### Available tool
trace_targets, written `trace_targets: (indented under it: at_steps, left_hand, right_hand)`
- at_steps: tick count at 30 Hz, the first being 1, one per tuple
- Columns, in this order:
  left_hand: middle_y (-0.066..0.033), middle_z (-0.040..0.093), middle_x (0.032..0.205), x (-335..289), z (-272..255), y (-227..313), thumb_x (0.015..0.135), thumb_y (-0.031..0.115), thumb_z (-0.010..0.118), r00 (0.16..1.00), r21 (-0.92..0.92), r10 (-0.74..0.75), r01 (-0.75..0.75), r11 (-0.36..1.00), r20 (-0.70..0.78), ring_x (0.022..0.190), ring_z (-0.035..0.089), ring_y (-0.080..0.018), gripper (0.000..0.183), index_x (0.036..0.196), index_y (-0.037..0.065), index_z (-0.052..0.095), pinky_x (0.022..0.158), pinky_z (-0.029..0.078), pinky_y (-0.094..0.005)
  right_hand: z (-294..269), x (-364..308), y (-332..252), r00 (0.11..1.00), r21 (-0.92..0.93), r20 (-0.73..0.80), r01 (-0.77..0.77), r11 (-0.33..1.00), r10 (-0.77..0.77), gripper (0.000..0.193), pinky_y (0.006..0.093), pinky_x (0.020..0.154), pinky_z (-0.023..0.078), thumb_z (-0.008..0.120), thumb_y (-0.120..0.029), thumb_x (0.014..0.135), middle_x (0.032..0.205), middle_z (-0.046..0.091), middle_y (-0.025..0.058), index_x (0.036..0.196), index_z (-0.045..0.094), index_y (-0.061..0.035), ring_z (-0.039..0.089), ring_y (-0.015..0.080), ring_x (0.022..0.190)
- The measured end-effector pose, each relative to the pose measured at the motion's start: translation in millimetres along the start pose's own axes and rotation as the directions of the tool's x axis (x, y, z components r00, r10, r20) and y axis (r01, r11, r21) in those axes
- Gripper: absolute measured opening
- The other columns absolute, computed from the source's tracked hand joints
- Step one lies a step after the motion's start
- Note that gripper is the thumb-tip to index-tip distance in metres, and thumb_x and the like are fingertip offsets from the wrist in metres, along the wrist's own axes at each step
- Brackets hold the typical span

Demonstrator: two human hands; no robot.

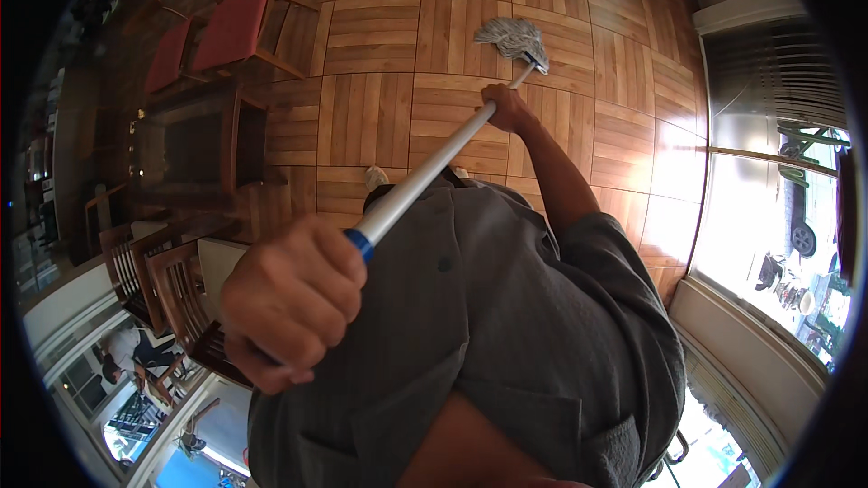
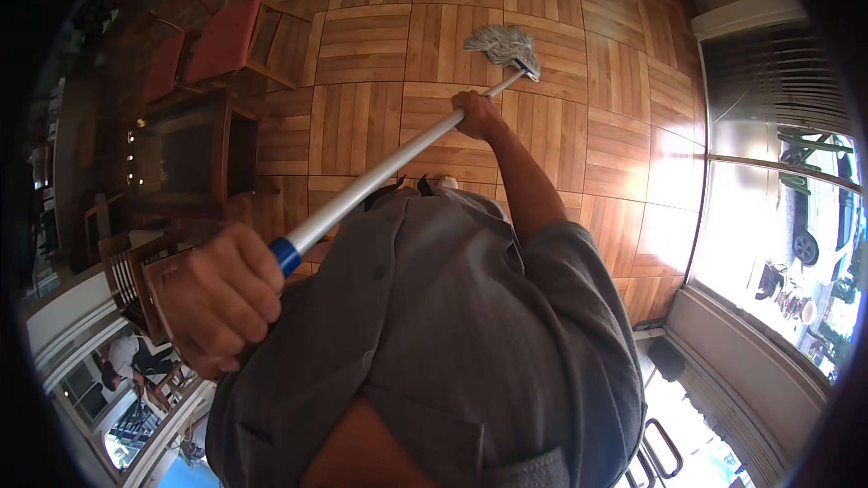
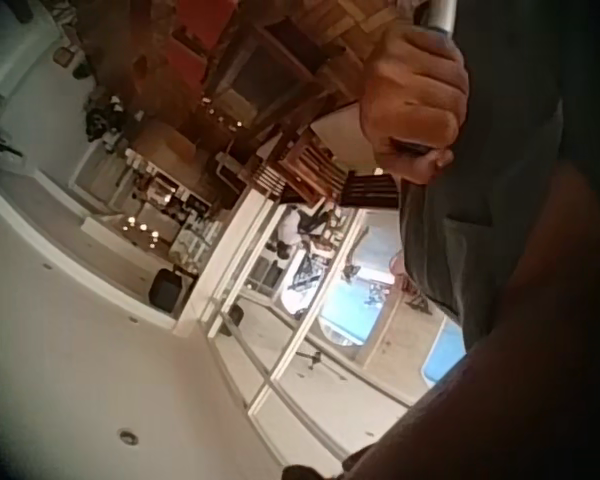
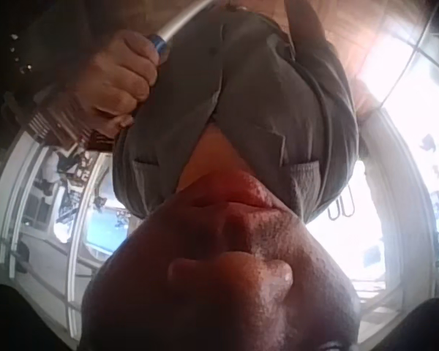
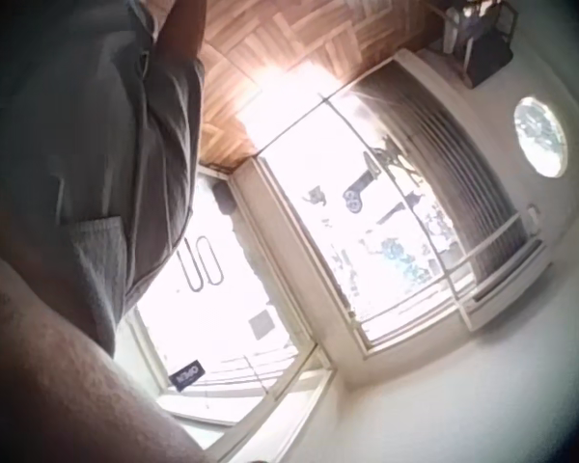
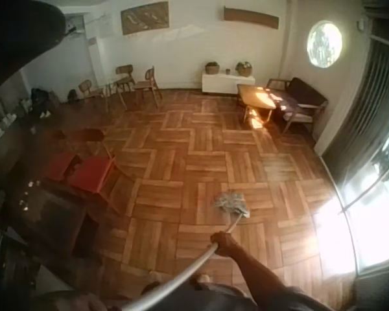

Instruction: The person mops the floor across different areas of the room around tables and chairs using a mop.

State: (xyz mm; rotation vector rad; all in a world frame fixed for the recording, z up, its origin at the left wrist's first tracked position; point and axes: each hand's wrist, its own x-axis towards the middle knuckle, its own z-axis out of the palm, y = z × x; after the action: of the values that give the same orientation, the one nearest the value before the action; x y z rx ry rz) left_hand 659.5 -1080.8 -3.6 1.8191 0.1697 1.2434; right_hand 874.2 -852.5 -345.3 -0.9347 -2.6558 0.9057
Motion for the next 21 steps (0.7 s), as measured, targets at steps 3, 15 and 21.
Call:
trace_targets:
  at_steps: [3, 15, 21]
  left_hand:
    - [-0.0006, 0.045, 0.046, 6.1, -4.5, -18.1, 0.059, 0.013, 0.053, 0.997, -0.078, -0.003, 0.009, 0.997, 0.079, 0.037, 0.047, -0.0139, 0.016, 0.048, 0.011, 0.041, 0.042, 0.033, -0.0275]
    - [-0.0012, 0.047, 0.046, -74.7, -22.1, 62.8, 0.054, 0.009, 0.052, 0.993, 0.057, -0.037, 0.043, 0.997, -0.114, 0.037, 0.048, -0.0142, 0.013, 0.047, 0.01, 0.041, 0.042, 0.036, -0.0276]
    - [-0.001, 0.053, 0.05, -140.3, -40.9, 128.8, 0.071, 0.016, 0.062, 0.989, 0.249, -0.026, 0.062, 0.967, -0.145, 0.042, 0.054, -0.013, 0.023, 0.054, 0.013, 0.047, 0.052, 0.045, -0.0263]
  right_hand:
    - [4.0, -26.6, 19.0, 0.986, 0.046, -0.156, -0.048, 0.998, 0.055, 0.02, 0.0438, 0.068, 0.046, 0.071, -0.016, 0.067, 0.074, 0.058, 0.0114, 0.071, 0.054, -0.0065, 0.058, 0.0342, 0.078]
    - [74.8, 5.1, -61.0, 0.968, -0.009, -0.251, 0.004, 1.0, -0.006, 0.022, 0.0431, 0.064, 0.043, 0.068, -0.006, 0.066, 0.069, 0.052, 0.0126, 0.068, 0.046, -0.0052, 0.054, 0.0344, 0.071]
    - [130.7, 74.4, -137.4, 0.986, 0.092, -0.162, 0.06, 0.994, -0.044, 0.013, 0.0439, 0.067, 0.045, 0.065, -0.01, 0.067, 0.072, 0.057, 0.0126, 0.069, 0.053, -0.0066, 0.058, 0.0348, 0.075]
